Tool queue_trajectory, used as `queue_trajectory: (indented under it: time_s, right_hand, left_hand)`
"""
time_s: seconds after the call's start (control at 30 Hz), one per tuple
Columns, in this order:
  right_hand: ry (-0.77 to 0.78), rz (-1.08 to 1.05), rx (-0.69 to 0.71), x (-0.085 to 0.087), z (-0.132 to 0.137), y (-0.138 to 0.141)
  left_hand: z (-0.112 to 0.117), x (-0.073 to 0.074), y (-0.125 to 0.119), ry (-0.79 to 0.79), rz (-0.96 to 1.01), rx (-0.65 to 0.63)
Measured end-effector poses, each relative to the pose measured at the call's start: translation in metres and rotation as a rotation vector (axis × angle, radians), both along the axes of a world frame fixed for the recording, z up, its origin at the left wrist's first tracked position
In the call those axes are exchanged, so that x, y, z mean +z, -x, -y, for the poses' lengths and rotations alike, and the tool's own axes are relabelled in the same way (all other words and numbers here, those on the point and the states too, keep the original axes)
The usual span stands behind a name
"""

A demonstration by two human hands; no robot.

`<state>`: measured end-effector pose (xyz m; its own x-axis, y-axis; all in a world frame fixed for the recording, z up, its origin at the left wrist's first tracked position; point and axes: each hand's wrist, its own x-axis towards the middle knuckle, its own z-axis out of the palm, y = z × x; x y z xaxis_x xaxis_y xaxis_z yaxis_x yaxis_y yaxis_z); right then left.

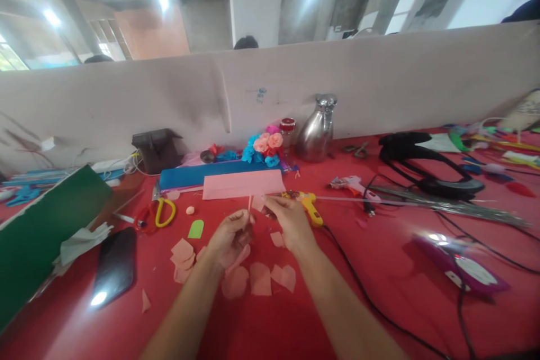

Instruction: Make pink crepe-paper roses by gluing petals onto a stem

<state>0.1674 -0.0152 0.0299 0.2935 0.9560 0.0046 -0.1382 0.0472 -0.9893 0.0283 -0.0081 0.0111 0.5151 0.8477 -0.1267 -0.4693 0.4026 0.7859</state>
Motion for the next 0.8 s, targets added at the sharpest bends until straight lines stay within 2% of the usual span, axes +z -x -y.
queue_trajectory:
  time_s: [0.27,0.5,0.67,0.8]
  right_hand:
    - [-0.028,0.1,0.008,0.0018,0.0021,0.0011]
    - [-0.033,0.156,-0.025,-0.0014,0.0008,-0.0023]
    - [-0.025,0.136,-0.024,0.0008,0.0015,-0.0012]
    - [0.002,0.144,-0.042,0.0057,0.0031,0.0006]
  left_hand:
    - [0.0009,0.0007,-0.0002,0.009,0.005,-0.018]
    - [0.002,-0.0009,-0.0023,0.114,0.106,-0.05]
    - [0.0016,-0.0032,-0.0035,0.1,0.118,-0.109]
    - [0.0019,-0.0021,-0.0044,0.08,0.082,-0.098]
